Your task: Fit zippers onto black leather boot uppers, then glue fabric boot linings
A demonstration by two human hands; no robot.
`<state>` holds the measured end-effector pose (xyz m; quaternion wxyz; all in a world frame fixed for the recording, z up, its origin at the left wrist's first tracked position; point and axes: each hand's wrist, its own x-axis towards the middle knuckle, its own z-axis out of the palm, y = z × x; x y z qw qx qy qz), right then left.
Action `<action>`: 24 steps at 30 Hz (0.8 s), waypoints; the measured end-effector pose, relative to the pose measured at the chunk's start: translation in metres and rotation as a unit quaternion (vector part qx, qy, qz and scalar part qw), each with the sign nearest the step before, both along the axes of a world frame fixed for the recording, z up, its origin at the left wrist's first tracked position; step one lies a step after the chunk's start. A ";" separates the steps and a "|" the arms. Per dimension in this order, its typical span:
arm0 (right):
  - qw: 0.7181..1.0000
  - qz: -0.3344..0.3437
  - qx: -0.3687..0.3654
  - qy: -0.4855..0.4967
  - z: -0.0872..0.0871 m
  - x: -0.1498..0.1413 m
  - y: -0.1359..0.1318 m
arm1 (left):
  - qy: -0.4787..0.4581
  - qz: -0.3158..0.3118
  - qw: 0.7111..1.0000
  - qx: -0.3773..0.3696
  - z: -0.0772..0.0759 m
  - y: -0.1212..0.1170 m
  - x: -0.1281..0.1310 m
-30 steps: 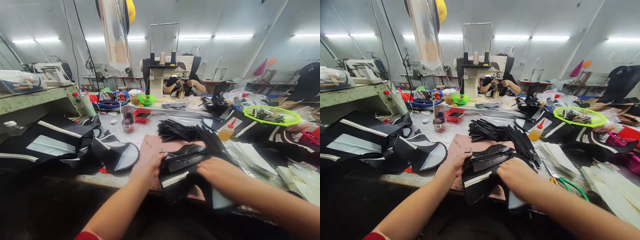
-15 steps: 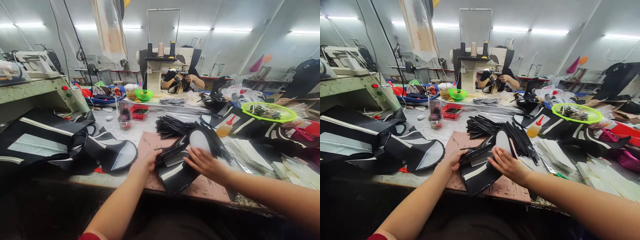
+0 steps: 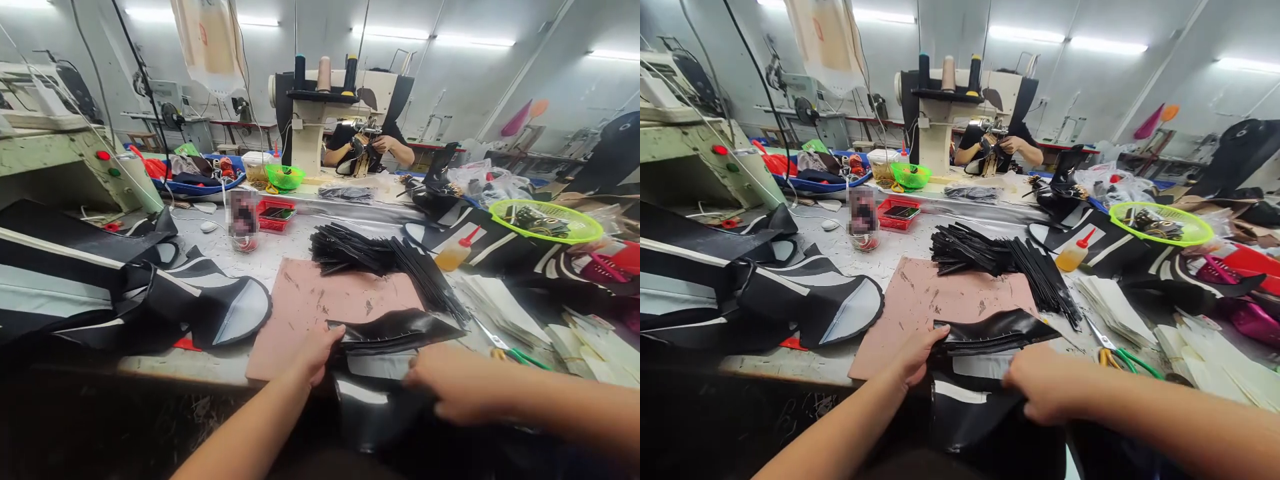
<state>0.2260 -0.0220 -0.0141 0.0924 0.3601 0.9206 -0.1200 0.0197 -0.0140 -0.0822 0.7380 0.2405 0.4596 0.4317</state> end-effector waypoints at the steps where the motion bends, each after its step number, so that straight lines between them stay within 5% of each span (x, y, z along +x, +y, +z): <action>1: 0.997 0.055 0.029 -0.035 -0.006 -0.008 -0.011 | 0.002 0.002 1.000 -0.003 0.000 0.000 0.000; 5: 0.958 0.207 0.130 -0.152 -0.016 -0.040 -0.041 | 0.013 0.019 1.000 -0.013 -0.001 0.002 0.004; 7: 0.956 0.214 0.078 -0.183 -0.012 -0.047 -0.035 | 0.017 0.025 0.999 -0.022 -0.002 0.002 0.005; 9: 0.970 0.174 -0.028 -0.169 -0.007 -0.045 -0.014 | 0.021 0.033 0.999 -0.027 -0.004 0.002 0.007; 12: 0.981 0.017 -0.185 -0.059 -0.002 -0.032 0.021 | 0.029 0.053 0.998 -0.017 -0.006 0.001 0.010; 15: 0.964 -0.087 -0.244 0.058 -0.006 -0.018 0.034 | 0.034 0.058 0.998 -0.012 -0.007 0.001 0.011; 18: 0.982 -0.071 -0.164 0.058 -0.009 -0.014 0.022 | 0.070 0.012 0.998 0.001 -0.006 0.003 0.005; 24: 0.991 0.135 0.006 -0.006 -0.011 -0.028 -0.010 | 0.249 -0.039 0.964 0.086 -0.014 0.002 -0.005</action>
